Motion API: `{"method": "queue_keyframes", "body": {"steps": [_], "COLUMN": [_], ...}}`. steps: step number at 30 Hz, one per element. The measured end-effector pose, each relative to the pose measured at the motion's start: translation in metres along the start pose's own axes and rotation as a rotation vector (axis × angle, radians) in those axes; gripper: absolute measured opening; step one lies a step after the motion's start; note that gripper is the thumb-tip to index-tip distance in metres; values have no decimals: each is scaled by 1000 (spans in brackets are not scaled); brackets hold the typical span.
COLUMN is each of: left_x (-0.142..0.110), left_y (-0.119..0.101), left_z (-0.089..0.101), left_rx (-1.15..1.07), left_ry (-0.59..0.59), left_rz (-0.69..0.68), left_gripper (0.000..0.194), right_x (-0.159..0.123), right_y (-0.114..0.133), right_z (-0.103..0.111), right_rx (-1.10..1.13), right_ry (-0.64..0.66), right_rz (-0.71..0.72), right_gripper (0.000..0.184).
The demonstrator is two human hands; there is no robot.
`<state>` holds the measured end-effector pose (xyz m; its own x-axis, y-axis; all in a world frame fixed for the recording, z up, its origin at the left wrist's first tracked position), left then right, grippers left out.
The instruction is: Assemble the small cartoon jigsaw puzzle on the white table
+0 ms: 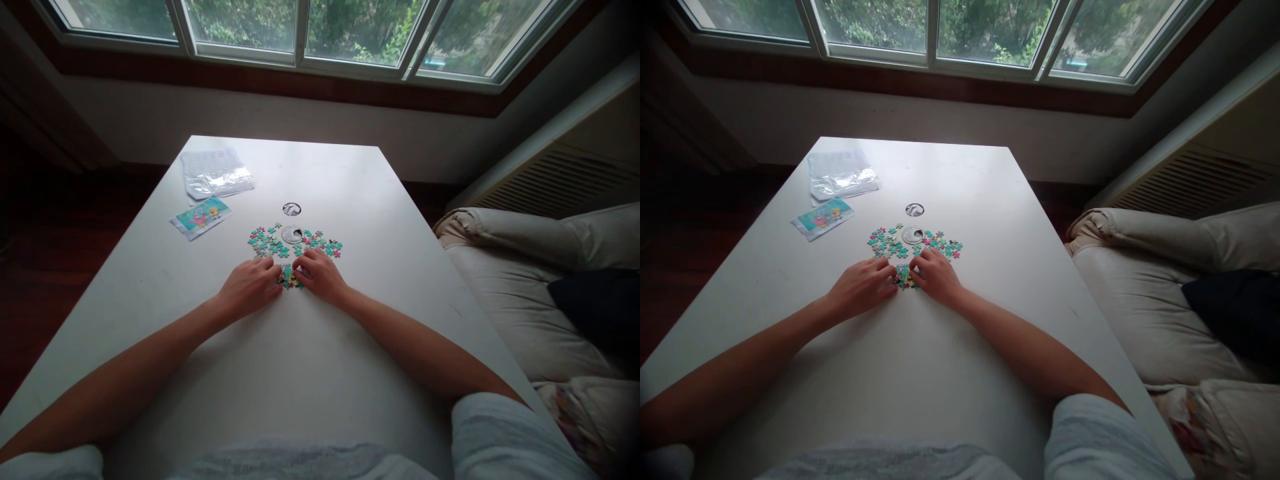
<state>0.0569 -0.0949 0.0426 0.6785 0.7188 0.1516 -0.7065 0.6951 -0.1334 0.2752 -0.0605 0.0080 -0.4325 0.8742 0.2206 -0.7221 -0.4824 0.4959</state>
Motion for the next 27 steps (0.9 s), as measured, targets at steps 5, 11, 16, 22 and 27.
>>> {"method": "queue_keyframes", "body": {"steps": [5, 11, 16, 22, 27], "left_x": [-2, -1, 0, 2, -4], "left_y": [-3, -17, -34, -36, -49], "left_z": [-7, -7, -6, -5, 7], "left_rx": [-93, -123, -99, -38, 10], "left_ry": [-18, -51, 2, 13, 29], "left_rz": [64, 44, 14, 30, -11], "left_gripper": [6, 11, 10, 10, 16], "right_x": [1, 0, -1, 0, 0], "right_y": [2, 0, -2, -3, -4], "right_z": [-1, -2, -3, -3, -2], "right_rx": [-4, -13, -2, 14, 27], "right_ry": [-13, -26, -50, -50, -47], "right_rz": [-10, -1, 8, 20, 20], "right_gripper": [6, 5, 3, 2, 1]}}
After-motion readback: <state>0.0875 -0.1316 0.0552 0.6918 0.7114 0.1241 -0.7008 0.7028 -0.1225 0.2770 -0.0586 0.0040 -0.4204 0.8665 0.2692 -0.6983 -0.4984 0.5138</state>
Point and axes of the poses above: each hand's wrist, its own x-axis towards the middle knuckle, its own z-axis out of the back of the hand, y = z × x, the point moved 1 cm from there along x, towards the middle knuckle, and after that the axes turned 9 degrees about -z, right-handed, at the moved point
